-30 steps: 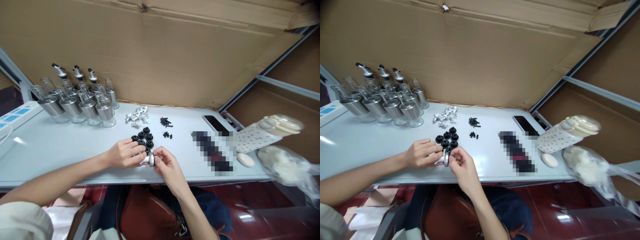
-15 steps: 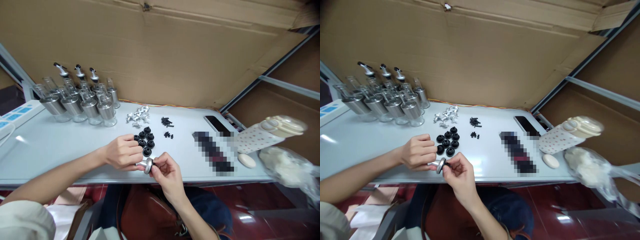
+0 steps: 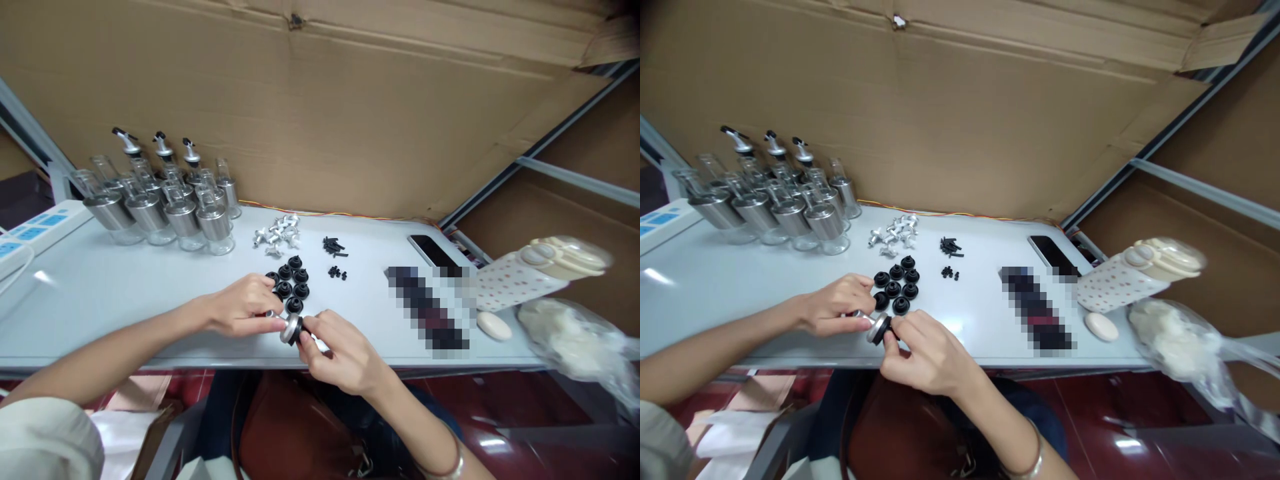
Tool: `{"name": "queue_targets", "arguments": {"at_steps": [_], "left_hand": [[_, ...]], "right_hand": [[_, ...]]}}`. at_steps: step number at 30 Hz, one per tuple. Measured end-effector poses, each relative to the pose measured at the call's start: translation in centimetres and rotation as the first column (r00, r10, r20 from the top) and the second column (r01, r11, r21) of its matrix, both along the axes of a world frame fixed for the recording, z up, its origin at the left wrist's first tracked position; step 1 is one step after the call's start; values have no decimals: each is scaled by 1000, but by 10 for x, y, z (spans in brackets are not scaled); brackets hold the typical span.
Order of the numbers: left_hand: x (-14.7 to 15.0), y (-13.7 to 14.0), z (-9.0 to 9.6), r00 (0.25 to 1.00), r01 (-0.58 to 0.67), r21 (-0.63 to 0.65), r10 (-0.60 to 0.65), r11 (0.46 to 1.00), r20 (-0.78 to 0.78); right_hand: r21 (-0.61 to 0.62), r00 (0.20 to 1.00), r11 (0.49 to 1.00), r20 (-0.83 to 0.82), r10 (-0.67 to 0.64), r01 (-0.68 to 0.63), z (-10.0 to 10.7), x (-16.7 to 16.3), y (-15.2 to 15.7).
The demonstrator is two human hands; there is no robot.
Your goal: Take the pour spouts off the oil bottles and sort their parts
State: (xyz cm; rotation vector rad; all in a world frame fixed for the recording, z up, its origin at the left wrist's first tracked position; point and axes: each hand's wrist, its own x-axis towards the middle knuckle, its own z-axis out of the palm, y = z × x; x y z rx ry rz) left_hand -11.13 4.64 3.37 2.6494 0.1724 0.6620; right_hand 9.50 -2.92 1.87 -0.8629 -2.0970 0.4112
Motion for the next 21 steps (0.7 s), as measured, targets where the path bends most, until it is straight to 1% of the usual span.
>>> {"name": "queue_targets", "arguments": {"at_steps": [1, 3, 5, 6, 7, 9, 11, 13, 15, 19, 21], "left_hand": [[-3, 3, -1, 999, -31, -70, 32, 997, 14], [-11, 11, -2, 985, -146, -171, 159, 974, 66], [-17, 18, -2, 942, -309, -185, 327, 933, 74], [-19, 21, -2, 917, -387, -162, 397, 908, 39], [-20, 24, -3, 889, -454, -130, 457, 881, -9], [-19, 28, -5, 827, -561, -81, 556, 824, -82], [-15, 32, -9, 762, -647, -51, 643, 760, -83], [-12, 39, -16, 704, -710, -31, 707, 704, -64], [-8, 50, -21, 662, -748, -9, 746, 663, -65], [-1, 76, -29, 590, -800, 49, 798, 598, -122], [4, 89, -32, 566, -812, 69, 811, 580, -147]], "right_hand": [[-8, 1000, 1000, -7, -10, 9, 0, 4, 1], [-39, 996, 998, -74, -46, 43, -3, 13, 2], [-103, 969, 990, -215, -120, 100, -10, 22, 5], [-161, 935, 977, -305, -184, 139, -14, 25, 6], [-243, 895, 956, -370, -251, 168, -19, 27, 7], [-415, 817, 892, -442, -370, 179, -29, 26, 10], [-541, 766, 827, -463, -445, 154, -37, 23, 12], [-611, 731, 781, -474, -491, 129, -42, 19, 14], [-647, 721, 754, -467, -512, 117, -45, 18, 16], [-656, 754, 748, -440, -487, 100, -45, 20, 18], [-658, 756, 747, -441, -483, 94, -45, 22, 18]]}}
